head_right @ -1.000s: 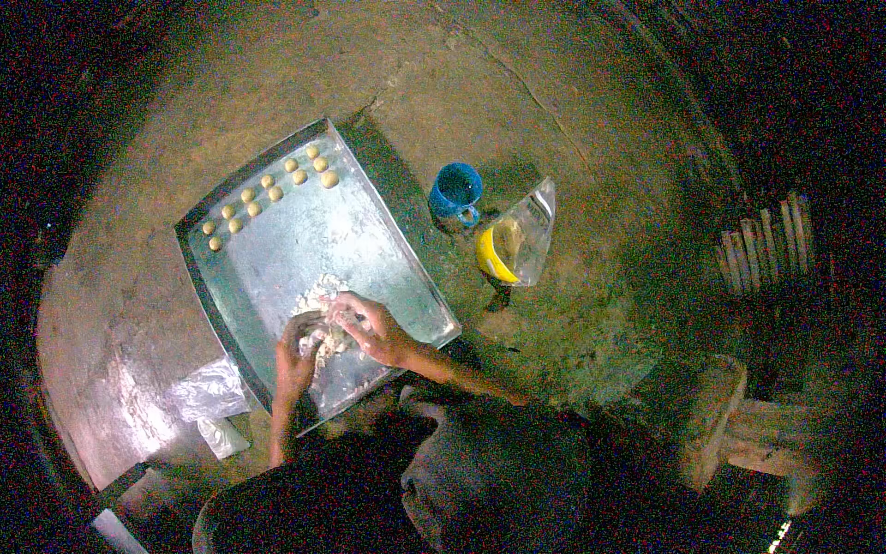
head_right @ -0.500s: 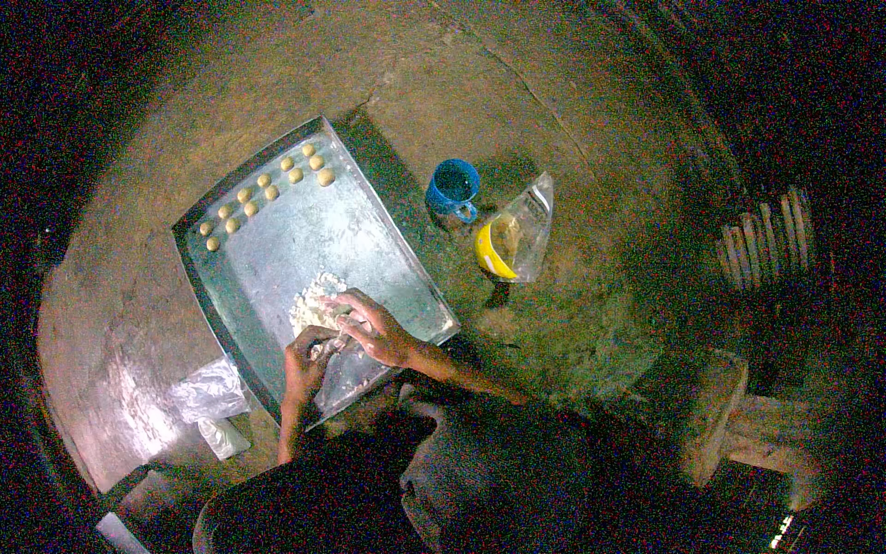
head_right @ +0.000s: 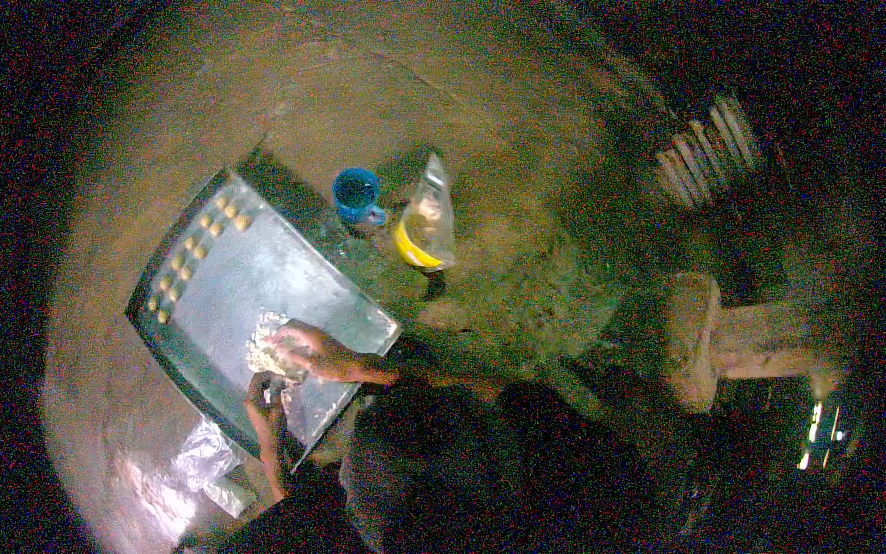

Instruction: The person adds oil from a plastic bag to a pile of flour on a metal tray and kneads it by hand into a dough.

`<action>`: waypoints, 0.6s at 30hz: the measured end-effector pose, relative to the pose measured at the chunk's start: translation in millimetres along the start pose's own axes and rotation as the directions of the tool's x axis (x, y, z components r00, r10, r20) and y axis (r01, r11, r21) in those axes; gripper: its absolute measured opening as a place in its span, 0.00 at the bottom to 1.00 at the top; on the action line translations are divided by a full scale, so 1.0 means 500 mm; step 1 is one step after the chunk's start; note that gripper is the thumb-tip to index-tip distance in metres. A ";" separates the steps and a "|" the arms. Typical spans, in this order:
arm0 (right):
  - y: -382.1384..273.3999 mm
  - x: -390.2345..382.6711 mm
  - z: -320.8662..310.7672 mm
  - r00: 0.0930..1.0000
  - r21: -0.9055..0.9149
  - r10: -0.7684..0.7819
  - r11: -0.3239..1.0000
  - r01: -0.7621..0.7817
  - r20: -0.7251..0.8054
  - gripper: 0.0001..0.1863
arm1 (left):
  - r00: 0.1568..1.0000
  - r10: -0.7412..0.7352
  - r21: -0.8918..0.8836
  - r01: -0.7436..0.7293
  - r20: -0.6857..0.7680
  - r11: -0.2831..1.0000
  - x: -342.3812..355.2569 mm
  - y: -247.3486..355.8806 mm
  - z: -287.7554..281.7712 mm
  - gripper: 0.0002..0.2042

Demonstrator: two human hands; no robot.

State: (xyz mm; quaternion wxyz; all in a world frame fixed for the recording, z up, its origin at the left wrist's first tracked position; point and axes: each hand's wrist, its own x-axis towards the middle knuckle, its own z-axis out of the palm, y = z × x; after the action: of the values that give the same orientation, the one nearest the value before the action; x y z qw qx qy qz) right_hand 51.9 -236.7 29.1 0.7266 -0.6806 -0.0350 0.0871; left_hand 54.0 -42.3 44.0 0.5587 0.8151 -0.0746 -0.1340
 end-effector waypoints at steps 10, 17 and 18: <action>-0.073 0.036 -0.219 0.544 -0.459 -0.378 0.888 -0.015 -0.749 0.21 | 0.986 0.167 0.399 -0.156 0.008 0.903 -0.021 -0.041 0.009 0.24; -0.029 0.055 -0.280 0.518 -0.070 0.074 0.965 -0.253 -0.852 0.38 | 0.988 0.148 0.459 -0.111 -0.044 0.881 -0.029 -0.058 0.004 0.23; 0.011 0.058 -0.304 0.460 -0.067 0.088 0.948 -0.311 -0.884 0.39 | 0.986 0.153 0.454 -0.105 -0.069 0.885 -0.033 -0.067 0.000 0.21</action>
State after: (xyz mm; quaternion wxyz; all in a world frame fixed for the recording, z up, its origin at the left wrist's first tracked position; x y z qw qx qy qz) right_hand 105.7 -380.5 10.9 0.5481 -0.7049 0.4088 -0.1888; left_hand 37.2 -25.8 15.0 0.3663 0.9209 -0.1288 -0.0339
